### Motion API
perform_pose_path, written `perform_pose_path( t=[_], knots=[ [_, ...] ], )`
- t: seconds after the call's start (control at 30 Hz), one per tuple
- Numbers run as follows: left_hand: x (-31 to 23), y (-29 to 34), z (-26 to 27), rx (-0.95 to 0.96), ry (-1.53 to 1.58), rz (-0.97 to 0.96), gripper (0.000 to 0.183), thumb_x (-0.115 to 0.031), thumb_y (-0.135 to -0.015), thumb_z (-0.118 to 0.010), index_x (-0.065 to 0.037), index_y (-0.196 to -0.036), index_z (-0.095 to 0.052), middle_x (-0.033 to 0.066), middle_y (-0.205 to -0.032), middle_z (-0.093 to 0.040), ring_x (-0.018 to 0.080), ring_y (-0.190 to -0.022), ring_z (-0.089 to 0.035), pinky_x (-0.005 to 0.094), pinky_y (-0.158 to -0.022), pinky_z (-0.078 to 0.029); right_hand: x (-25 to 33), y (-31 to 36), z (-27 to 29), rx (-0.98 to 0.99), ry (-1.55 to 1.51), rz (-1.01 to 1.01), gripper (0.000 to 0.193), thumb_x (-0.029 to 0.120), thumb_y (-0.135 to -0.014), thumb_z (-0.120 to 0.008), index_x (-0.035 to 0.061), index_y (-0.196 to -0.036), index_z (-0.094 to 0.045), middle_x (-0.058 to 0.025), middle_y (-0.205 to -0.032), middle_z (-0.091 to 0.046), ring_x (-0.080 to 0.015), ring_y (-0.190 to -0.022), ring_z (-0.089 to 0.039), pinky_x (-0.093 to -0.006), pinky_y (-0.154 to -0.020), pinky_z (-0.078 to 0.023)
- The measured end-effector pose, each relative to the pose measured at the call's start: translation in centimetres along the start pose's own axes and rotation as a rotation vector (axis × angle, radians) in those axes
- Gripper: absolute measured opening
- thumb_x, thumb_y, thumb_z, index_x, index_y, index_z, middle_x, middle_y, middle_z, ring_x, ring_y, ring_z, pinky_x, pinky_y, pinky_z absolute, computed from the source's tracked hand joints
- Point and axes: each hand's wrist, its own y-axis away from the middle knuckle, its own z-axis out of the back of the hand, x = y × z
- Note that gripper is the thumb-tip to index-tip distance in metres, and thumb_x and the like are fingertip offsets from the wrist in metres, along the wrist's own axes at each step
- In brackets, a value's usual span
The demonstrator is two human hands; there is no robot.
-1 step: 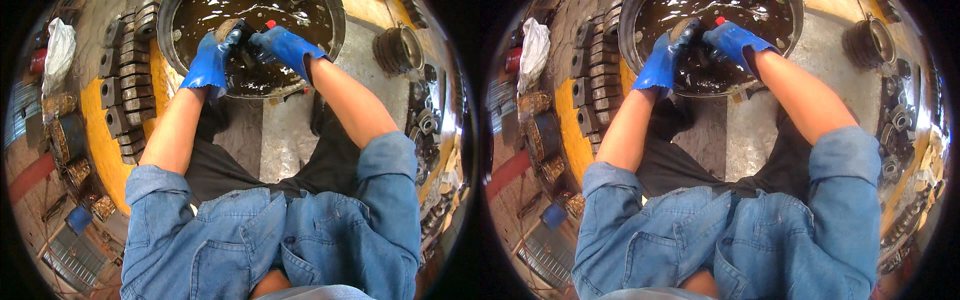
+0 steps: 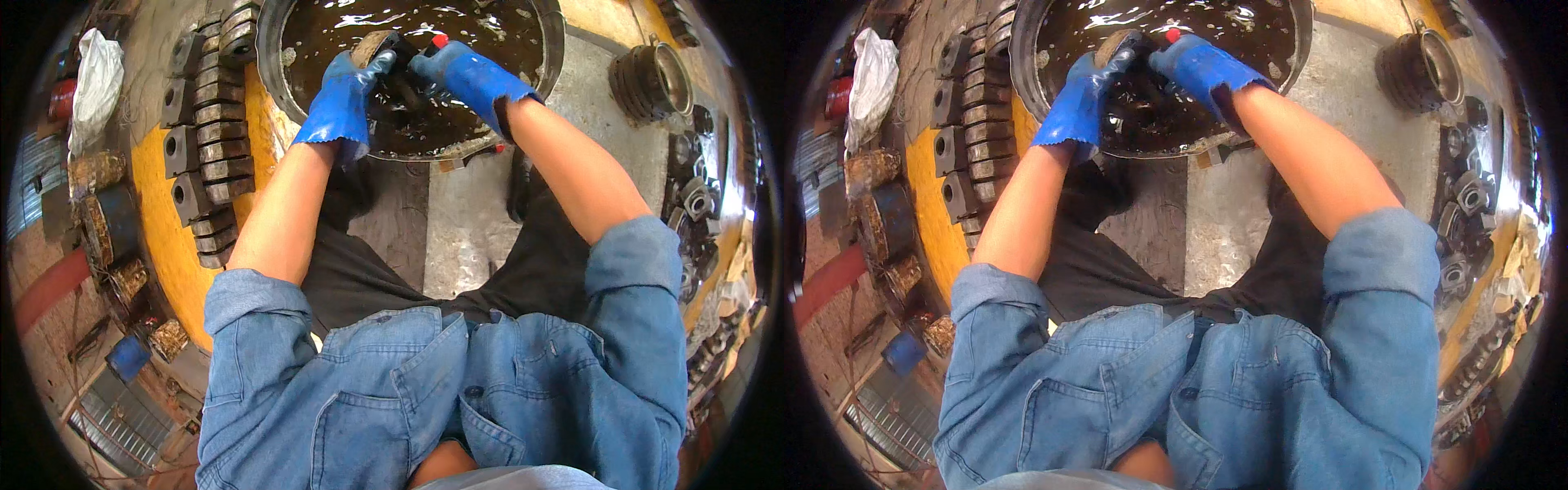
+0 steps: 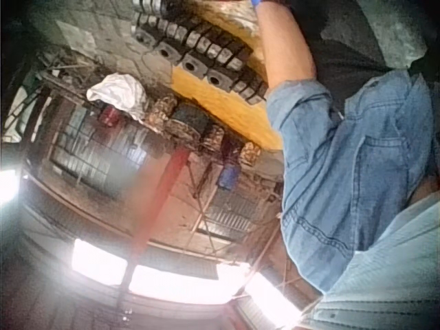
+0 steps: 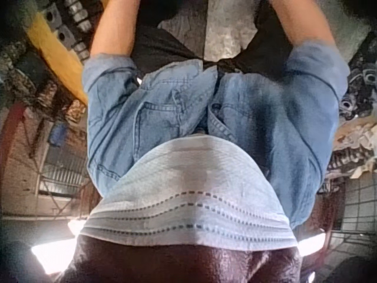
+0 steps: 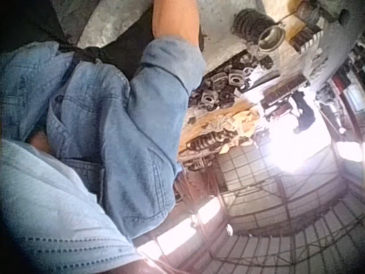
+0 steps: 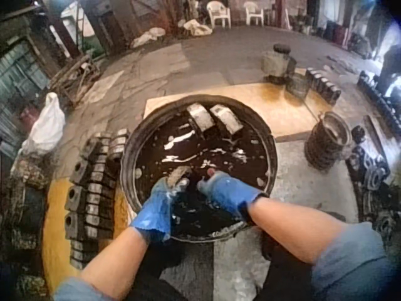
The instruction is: The person cleans several metal parts by dipping them into a vat of liquid one at a time and scrubbing them with a brush.
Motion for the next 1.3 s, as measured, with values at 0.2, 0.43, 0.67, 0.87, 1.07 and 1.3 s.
perform_pose_path(
  t=[0.2,0.43,0.67,0.87,1.07,1.3],
  knots=[
    [0.9,-2.0,1.1,0.016,-0.098,-0.011,0.058,-0.032,-0.085,-0.087,0.004,-0.126,-0.065,0.0175,-0.104,-0.076,0.0267,-0.084,-0.073,0.0433,-0.071,-0.060,-0.7,-1.3,0.8,-0.255,0.391,0.090,0.032,0.043,-0.094,-0.074,0.0174,-0.113,-0.078,-0.0118,-0.102,-0.079,-0.0276,-0.090,-0.075,-0.0373,-0.087,-0.057],
    [0.1,-1.2,3.8,0.094,-0.141,0.063,0.040,-0.025,-0.096,-0.069,-0.007,-0.132,-0.069,0.0094,-0.106,-0.074,0.0192,-0.091,-0.067,0.0332,-0.087,-0.055,-4.0,-0.5,4.4,-0.457,0.145,0.016,0.044,0.052,-0.087,-0.069,0.0134,-0.107,-0.078,-0.0177,-0.099,-0.078,-0.0369,-0.095,-0.075,-0.0422,-0.090,-0.058],
    [-3.1,2.3,5.7,-0.022,-1.391,-0.129,0.059,-0.034,-0.092,-0.069,-0.036,-0.149,-0.056,0.0113,-0.124,-0.075,0.0333,-0.105,-0.075,0.0440,-0.089,-0.056,-5.7,0.4,6.2,-0.356,-0.016,-0.094,0.046,0.051,-0.086,-0.072,0.0084,-0.103,-0.076,-0.0141,-0.090,-0.076,-0.0268,-0.081,-0.071,-0.0387,-0.078,-0.055],
    [-3.2,2.3,5.9,-0.077,-1.644,-0.093,0.057,-0.034,-0.091,-0.071,-0.035,-0.146,-0.059,0.0101,-0.127,-0.074,0.0339,-0.112,-0.072,0.0442,-0.093,-0.056,-7.5,-1.4,5.3,-0.301,-0.324,-0.022,0.042,0.048,-0.092,-0.079,0.0140,-0.115,-0.078,-0.0054,-0.089,-0.079,-0.0154,-0.077,-0.072,-0.0327,-0.070,-0.057],
    [-3.6,1.4,5.3,-0.095,-1.481,-0.252,0.044,-0.030,-0.092,-0.070,-0.023,-0.135,-0.065,0.0146,-0.127,-0.073,0.0380,-0.116,-0.069,0.0449,-0.096,-0.056,-3.9,-2.9,4.3,-0.425,-0.322,-0.076,0.048,0.052,-0.089,-0.076,0.0111,-0.113,-0.078,-0.0092,-0.095,-0.078,-0.0217,-0.087,-0.074,-0.0336,-0.084,-0.057],
    [-1.9,-2.0,4.6,-0.015,-0.877,-0.269,0.038,0.000,-0.098,-0.053,-0.001,-0.135,-0.062,0.0222,-0.125,-0.072,0.0298,-0.114,-0.068,0.0386,-0.103,-0.051,1.4,-1.9,2.6,-0.442,-0.460,0.017,0.047,0.049,-0.093,-0.076,0.0071,-0.116,-0.077,-0.0043,-0.101,-0.078,-0.0174,-0.091,-0.073,-0.0332,-0.082,-0.058]
  ],
)
